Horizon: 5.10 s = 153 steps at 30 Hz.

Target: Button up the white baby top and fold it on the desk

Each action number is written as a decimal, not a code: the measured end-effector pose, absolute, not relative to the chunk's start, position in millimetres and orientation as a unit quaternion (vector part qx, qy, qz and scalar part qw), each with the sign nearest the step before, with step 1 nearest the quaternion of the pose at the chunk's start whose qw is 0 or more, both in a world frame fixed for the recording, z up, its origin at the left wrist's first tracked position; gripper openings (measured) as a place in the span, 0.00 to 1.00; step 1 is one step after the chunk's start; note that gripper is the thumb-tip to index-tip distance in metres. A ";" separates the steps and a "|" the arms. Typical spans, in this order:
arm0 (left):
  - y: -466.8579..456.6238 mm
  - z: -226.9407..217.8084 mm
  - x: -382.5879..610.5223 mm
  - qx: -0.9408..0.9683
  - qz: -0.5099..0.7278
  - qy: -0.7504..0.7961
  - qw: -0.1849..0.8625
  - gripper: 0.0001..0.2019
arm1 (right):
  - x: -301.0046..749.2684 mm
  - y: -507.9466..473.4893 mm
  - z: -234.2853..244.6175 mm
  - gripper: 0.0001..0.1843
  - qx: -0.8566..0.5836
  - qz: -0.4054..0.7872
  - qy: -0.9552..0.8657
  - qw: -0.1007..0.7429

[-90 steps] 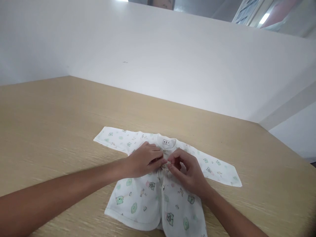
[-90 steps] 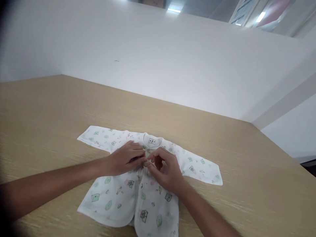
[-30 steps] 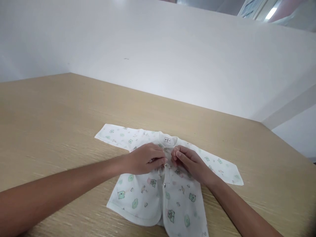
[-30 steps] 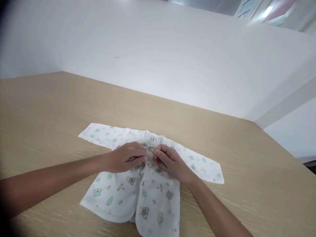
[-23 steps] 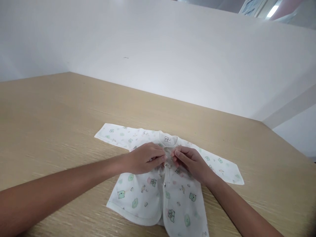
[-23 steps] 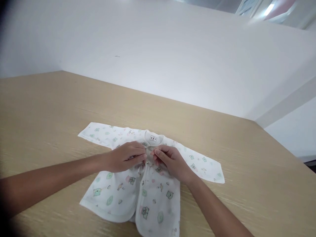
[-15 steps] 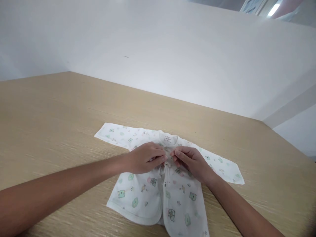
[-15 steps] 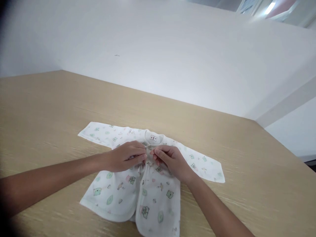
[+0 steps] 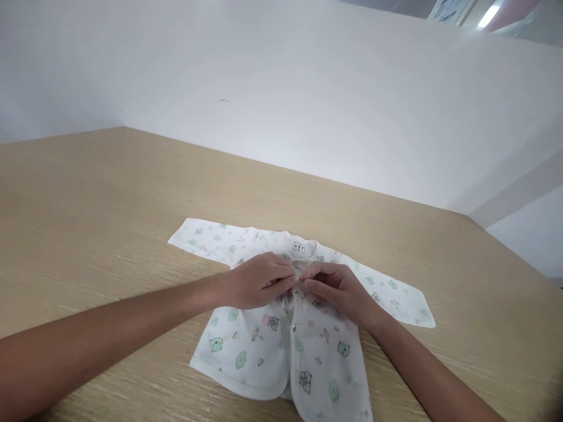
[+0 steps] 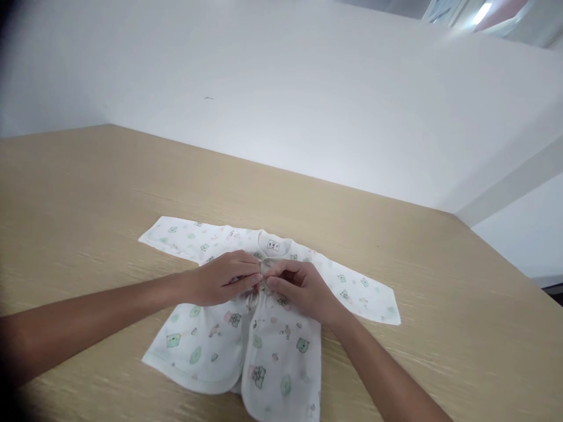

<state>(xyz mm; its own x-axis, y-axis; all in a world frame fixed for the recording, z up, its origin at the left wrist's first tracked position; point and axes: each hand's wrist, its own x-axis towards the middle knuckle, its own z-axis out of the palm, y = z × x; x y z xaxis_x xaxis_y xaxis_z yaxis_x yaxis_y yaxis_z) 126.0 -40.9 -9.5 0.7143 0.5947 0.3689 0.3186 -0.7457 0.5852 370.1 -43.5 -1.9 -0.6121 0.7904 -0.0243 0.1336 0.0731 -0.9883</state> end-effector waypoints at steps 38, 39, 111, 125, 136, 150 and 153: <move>-39.2 -11.1 126.7 0.889 0.257 0.259 0.277 0.20 | 372.5 -44.8 0.1 0.15 -0.254 0.614 -0.696 0.274; -39.6 -10.0 126.4 0.886 0.257 0.261 0.283 0.20 | 373.2 -43.8 -0.5 0.15 -0.262 0.614 -0.691 0.277; -68.7 -5.2 131.3 0.795 0.163 0.366 0.455 0.02 | 363.9 -56.9 -17.4 0.10 -0.174 0.353 -0.870 0.297; -68.1 8.3 127.5 0.812 0.143 0.326 0.463 0.03 | 365.4 -52.9 -27.5 0.11 -0.170 0.355 -0.867 0.306; -66.7 6.3 126.7 0.856 0.127 0.309 0.394 0.11 | 365.6 -53.6 -24.4 0.08 -0.165 0.382 -0.853 0.314; -69.3 1.6 132.6 0.870 0.146 0.307 0.357 0.12 | 365.1 -54.2 -20.6 0.11 -0.165 0.378 -0.858 0.306; -68.0 1.8 131.5 0.869 0.151 0.296 0.366 0.12 | 365.1 -54.5 -19.9 0.09 -0.171 0.381 -0.857 0.301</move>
<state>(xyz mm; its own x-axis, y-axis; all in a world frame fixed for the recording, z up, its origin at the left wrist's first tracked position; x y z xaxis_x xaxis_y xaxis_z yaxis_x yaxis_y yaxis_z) 131.5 -68.0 1.8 0.7791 0.6253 0.0447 0.4048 -0.5562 0.7258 365.1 -54.5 -19.9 -0.7599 0.5225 0.3866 0.0636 0.6517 -0.7558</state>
